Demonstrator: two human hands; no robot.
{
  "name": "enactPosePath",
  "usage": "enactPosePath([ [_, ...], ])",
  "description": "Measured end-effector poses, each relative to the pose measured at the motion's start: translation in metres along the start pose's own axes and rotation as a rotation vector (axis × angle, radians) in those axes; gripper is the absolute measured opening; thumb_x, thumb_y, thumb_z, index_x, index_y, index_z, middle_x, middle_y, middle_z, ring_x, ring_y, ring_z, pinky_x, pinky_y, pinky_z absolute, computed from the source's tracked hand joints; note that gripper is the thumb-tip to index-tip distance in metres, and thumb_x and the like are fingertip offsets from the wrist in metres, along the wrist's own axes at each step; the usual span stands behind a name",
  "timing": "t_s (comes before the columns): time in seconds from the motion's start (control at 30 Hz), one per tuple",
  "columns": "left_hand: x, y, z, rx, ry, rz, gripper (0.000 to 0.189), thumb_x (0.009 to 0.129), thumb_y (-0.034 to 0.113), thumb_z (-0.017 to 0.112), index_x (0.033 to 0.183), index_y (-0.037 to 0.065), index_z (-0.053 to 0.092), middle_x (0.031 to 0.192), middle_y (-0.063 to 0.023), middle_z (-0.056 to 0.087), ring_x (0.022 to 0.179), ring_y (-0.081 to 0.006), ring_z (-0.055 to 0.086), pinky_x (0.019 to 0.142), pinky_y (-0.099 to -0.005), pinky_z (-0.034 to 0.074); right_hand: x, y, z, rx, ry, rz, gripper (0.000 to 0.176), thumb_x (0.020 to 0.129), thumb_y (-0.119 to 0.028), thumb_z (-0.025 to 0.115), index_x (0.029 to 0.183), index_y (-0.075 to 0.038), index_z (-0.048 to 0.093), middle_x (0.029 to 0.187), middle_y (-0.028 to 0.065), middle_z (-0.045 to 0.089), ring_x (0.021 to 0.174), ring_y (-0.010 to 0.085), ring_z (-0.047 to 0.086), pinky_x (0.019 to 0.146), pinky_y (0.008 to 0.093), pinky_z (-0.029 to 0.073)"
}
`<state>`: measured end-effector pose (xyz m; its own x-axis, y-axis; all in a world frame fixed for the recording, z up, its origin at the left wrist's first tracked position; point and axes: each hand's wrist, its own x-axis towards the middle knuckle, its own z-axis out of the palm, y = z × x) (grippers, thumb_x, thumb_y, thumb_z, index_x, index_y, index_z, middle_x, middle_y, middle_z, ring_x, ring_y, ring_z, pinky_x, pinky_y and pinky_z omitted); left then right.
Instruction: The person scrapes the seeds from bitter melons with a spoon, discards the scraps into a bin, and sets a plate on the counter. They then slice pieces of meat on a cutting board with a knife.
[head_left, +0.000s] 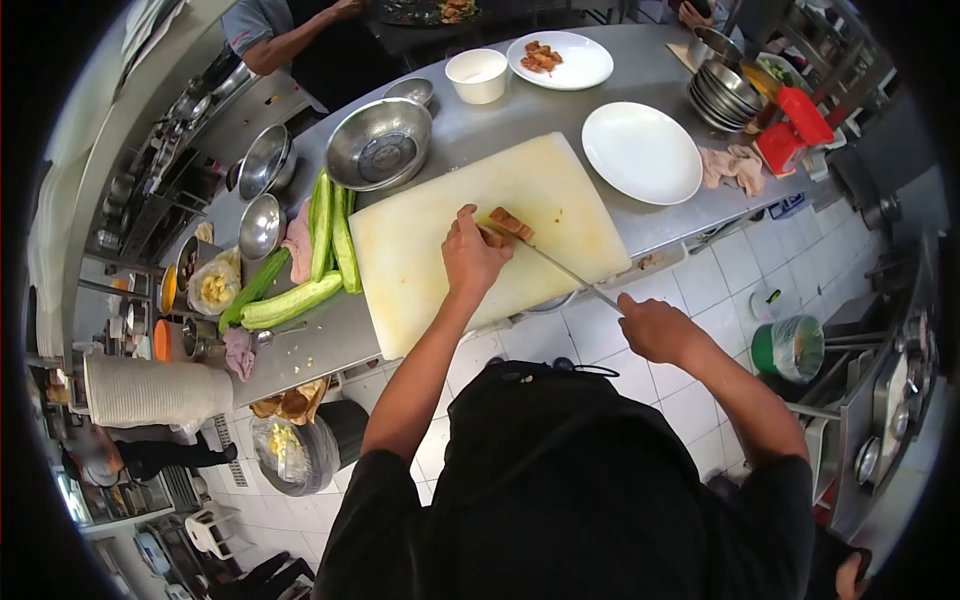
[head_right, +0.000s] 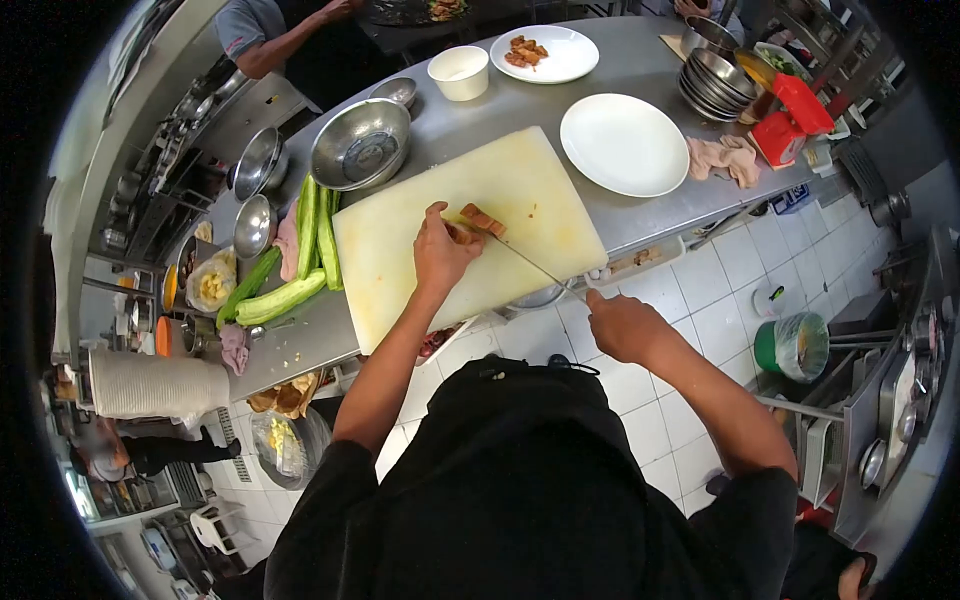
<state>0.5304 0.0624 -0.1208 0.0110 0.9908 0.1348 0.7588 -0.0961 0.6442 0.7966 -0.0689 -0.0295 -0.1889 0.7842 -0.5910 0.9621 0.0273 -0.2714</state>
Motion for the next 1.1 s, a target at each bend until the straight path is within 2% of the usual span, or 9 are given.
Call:
enactPosePath([
  [0.13, -0.002, -0.009, -0.037, 0.240, -0.049, 0.045, 0.081, 0.061, 0.018, 0.079, 0.133, 0.002, 0.046, 0.101, -0.0166, 0.064, 0.095, -0.0348, 0.062, 0.090, -0.0464, 0.045, -0.001, 0.006, 0.001, 0.089, 0.037, -0.007, 0.028, 0.097, -0.024, 0.049, 0.114, -0.002, 0.052, 0.089, 0.0258, 0.066, 0.089, 0.0433, 0.065, 0.078, 0.0544, 0.050],
  [0.27, 0.009, -0.016, -0.047, 0.448, -0.265, 0.015, 0.082, 0.062, 0.022, 0.079, 0.135, 0.004, 0.047, 0.118, -0.0194, 0.057, 0.110, -0.0333, 0.057, 0.092, -0.0483, 0.043, -0.017, 0.000, -0.010, 0.365, -0.008, 0.081, 0.027, 0.099, -0.027, 0.049, 0.104, -0.001, 0.055, 0.077, 0.0216, 0.065, 0.065, 0.0343, 0.066, 0.068, 0.0474, 0.051],
  [0.47, 0.030, 0.011, -0.021, 0.030, -0.106, 0.475, 0.052, 0.072, 0.010, 0.074, 0.122, 0.005, 0.060, 0.120, -0.0150, 0.055, 0.112, -0.0328, 0.054, 0.096, -0.0414, 0.045, -0.035, 0.011, -0.002, 0.528, 0.068, 0.128, 0.028, 0.100, -0.028, 0.049, 0.100, -0.001, 0.054, 0.067, 0.0161, 0.061, 0.047, 0.0264, 0.060, 0.055, 0.0412, 0.049],
  [0.57, 0.040, 0.011, 0.002, -0.019, -0.080, 0.541, 0.038, 0.074, 0.005, 0.071, 0.111, 0.003, 0.065, 0.109, -0.0151, 0.059, 0.098, -0.0325, 0.060, 0.089, -0.0377, 0.050, -0.047, 0.009, -0.004, 0.581, 0.083, 0.170, 0.028, 0.100, -0.028, 0.048, 0.099, -0.001, 0.054, 0.064, 0.0143, 0.060, 0.047, 0.0251, 0.060, 0.054, 0.0398, 0.049],
  [0.7, 0.058, -0.002, 0.014, -0.231, -0.205, 0.202, 0.029, 0.078, 0.005, 0.069, 0.106, 0.000, 0.065, 0.095, -0.0132, 0.067, 0.082, -0.0247, 0.068, 0.073, -0.0329, 0.056, -0.060, 0.014, 0.012, 0.671, 0.147, 0.234, 0.027, 0.100, -0.028, 0.049, 0.098, -0.001, 0.054, 0.060, 0.0125, 0.058, 0.045, 0.0233, 0.058, 0.052, 0.0378, 0.048],
  [0.83, 0.087, -0.010, 0.009, -0.828, -0.549, -0.304, 0.025, 0.085, 0.005, 0.065, 0.106, -0.008, 0.064, 0.100, -0.0100, 0.067, 0.088, -0.0182, 0.066, 0.078, -0.0291, 0.055, -0.063, 0.014, 0.028, 0.735, 0.206, 0.285, 0.026, 0.100, -0.027, 0.051, 0.097, -0.002, 0.053, 0.060, 0.0133, 0.058, 0.046, 0.0249, 0.058, 0.054, 0.0387, 0.048],
  [0.93, 0.099, -0.021, 0.021, -0.596, -0.602, -0.149, 0.038, 0.084, 0.011, 0.068, 0.119, -0.003, 0.061, 0.103, -0.0121, 0.067, 0.090, -0.0217, 0.067, 0.079, -0.0305, 0.055, -0.059, 0.014, 0.033, 0.686, 0.261, 0.257, 0.026, 0.100, -0.027, 0.051, 0.098, -0.001, 0.052, 0.061, 0.0158, 0.058, 0.049, 0.0289, 0.059, 0.057, 0.0423, 0.048],
  [1.03, 0.091, -0.009, 0.018, -0.107, -0.301, 0.222, 0.033, 0.078, 0.018, 0.073, 0.109, 0.005, 0.069, 0.104, -0.0111, 0.065, 0.100, -0.0314, 0.063, 0.087, -0.0400, 0.053, -0.050, 0.016, 0.042, 0.609, 0.347, 0.211, 0.026, 0.101, -0.027, 0.050, 0.098, -0.001, 0.051, 0.061, 0.0180, 0.058, 0.052, 0.0328, 0.059, 0.061, 0.0458, 0.047],
  [1.1, 0.077, -0.003, 0.016, -0.058, -0.262, 0.314, 0.028, 0.074, 0.021, 0.074, 0.099, 0.010, 0.073, 0.105, -0.0100, 0.063, 0.105, -0.0335, 0.057, 0.091, -0.0418, 0.049, -0.046, 0.016, 0.043, 0.598, 0.371, 0.200, 0.026, 0.101, -0.026, 0.050, 0.098, 0.000, 0.051, 0.061, 0.0184, 0.058, 0.052, 0.0332, 0.059, 0.061, 0.0460, 0.047],
])
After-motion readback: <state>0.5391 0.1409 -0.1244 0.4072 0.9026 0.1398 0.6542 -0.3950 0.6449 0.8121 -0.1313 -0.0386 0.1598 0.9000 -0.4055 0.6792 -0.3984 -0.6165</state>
